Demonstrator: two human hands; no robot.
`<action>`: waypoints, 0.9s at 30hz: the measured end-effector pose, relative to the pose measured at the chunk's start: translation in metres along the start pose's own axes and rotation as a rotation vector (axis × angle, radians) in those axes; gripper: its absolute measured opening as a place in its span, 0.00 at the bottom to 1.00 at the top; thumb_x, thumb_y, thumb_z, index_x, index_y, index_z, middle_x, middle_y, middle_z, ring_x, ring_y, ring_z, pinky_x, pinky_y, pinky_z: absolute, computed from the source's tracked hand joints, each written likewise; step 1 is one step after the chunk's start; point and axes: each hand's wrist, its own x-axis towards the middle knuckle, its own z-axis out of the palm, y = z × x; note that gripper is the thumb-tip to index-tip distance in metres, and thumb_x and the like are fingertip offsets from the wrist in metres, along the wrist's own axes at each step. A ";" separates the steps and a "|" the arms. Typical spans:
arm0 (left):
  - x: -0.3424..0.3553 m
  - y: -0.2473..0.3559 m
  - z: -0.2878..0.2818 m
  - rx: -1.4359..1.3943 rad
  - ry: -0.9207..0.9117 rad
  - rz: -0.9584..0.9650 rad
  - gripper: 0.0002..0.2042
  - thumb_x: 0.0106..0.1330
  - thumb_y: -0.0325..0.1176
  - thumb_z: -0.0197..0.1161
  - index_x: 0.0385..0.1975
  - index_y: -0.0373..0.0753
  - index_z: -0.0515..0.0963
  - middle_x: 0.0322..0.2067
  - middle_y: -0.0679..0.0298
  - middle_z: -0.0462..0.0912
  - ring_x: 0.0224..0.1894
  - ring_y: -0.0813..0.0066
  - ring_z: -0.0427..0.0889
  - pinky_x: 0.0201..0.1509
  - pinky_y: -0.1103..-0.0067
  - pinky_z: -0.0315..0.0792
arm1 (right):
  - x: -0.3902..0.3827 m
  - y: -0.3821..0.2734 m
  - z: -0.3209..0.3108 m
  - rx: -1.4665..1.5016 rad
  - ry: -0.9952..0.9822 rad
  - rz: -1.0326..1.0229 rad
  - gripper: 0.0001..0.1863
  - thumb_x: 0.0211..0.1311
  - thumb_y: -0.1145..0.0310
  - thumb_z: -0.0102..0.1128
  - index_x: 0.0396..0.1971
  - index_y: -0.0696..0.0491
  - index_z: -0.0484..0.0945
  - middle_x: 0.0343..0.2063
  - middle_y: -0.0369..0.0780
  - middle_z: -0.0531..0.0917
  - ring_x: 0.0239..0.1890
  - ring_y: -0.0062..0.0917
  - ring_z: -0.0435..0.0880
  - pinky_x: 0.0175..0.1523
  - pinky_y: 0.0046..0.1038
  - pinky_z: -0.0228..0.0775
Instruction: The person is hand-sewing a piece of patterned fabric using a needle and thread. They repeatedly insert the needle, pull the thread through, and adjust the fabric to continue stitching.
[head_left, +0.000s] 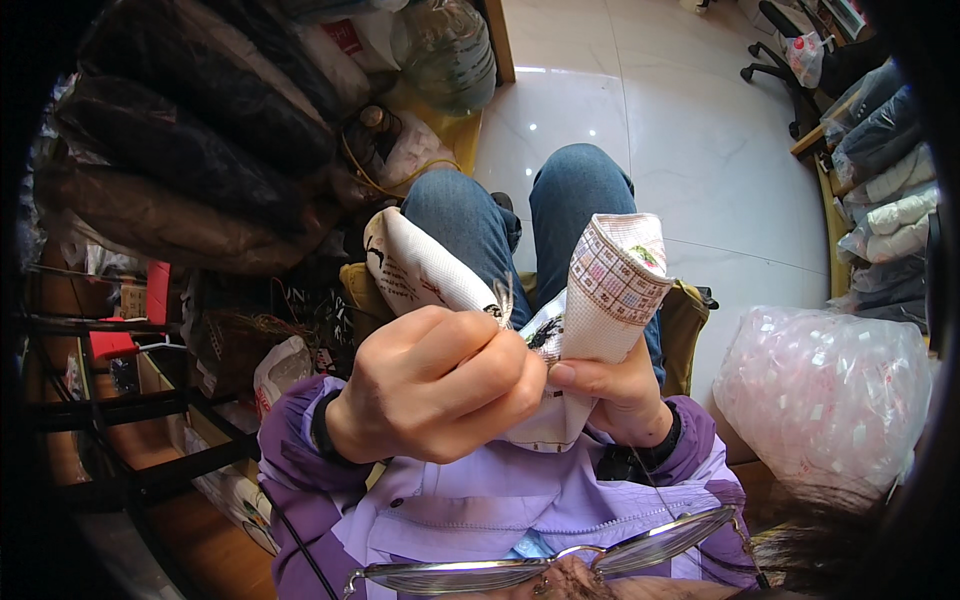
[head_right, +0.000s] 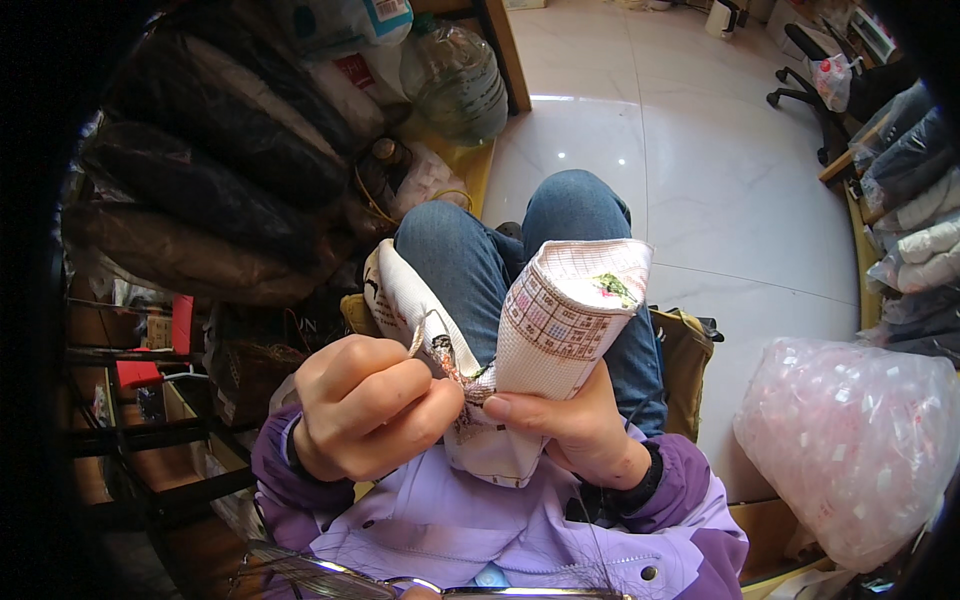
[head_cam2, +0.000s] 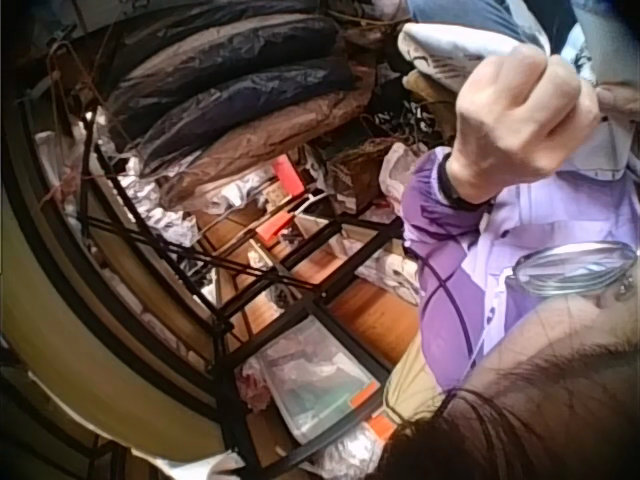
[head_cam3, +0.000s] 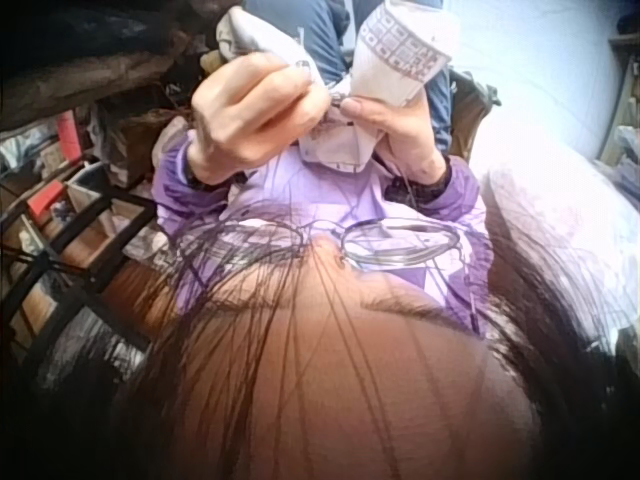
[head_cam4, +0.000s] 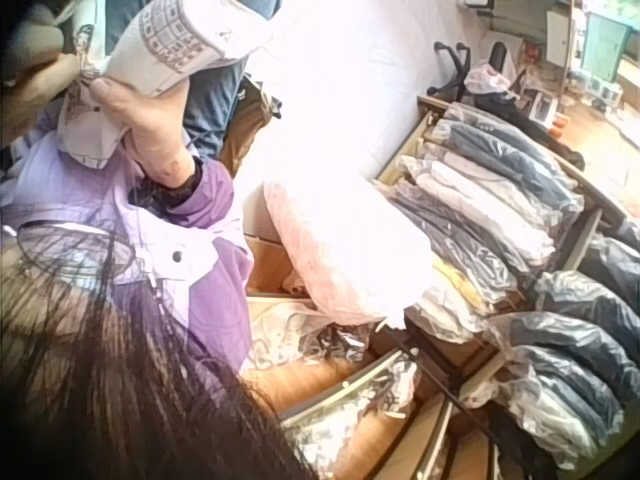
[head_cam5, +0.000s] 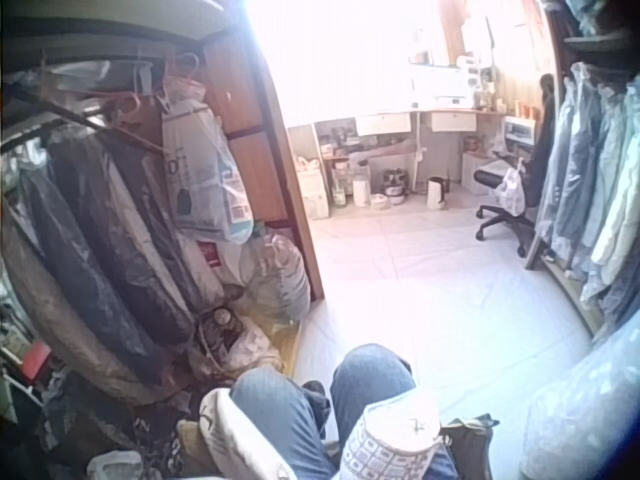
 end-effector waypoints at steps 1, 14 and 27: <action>0.002 -0.001 -0.001 -0.009 -0.028 0.009 0.12 0.42 0.29 0.66 0.29 0.38 0.80 0.30 0.67 0.75 0.31 0.74 0.78 0.30 0.80 0.75 | 0.000 0.000 0.000 -0.008 0.014 0.005 0.24 0.53 0.82 0.71 0.50 0.60 0.75 0.42 0.42 0.84 0.43 0.27 0.86 0.50 0.30 0.81; 0.005 -0.034 0.025 -0.559 -0.063 -0.169 0.14 0.43 0.16 0.65 0.32 0.34 0.84 0.30 0.59 0.80 0.30 0.65 0.82 0.31 0.76 0.76 | 0.001 0.005 -0.005 -0.048 -0.014 0.023 0.28 0.53 0.81 0.70 0.56 0.59 0.73 0.47 0.41 0.82 0.49 0.27 0.84 0.55 0.31 0.78; 0.000 -0.032 0.031 -0.640 -0.048 -0.207 0.13 0.45 0.14 0.64 0.32 0.34 0.83 0.30 0.60 0.80 0.31 0.65 0.82 0.31 0.76 0.76 | 0.001 0.008 -0.006 -0.047 -0.003 0.003 0.29 0.52 0.81 0.71 0.55 0.58 0.72 0.47 0.42 0.82 0.48 0.27 0.84 0.54 0.31 0.78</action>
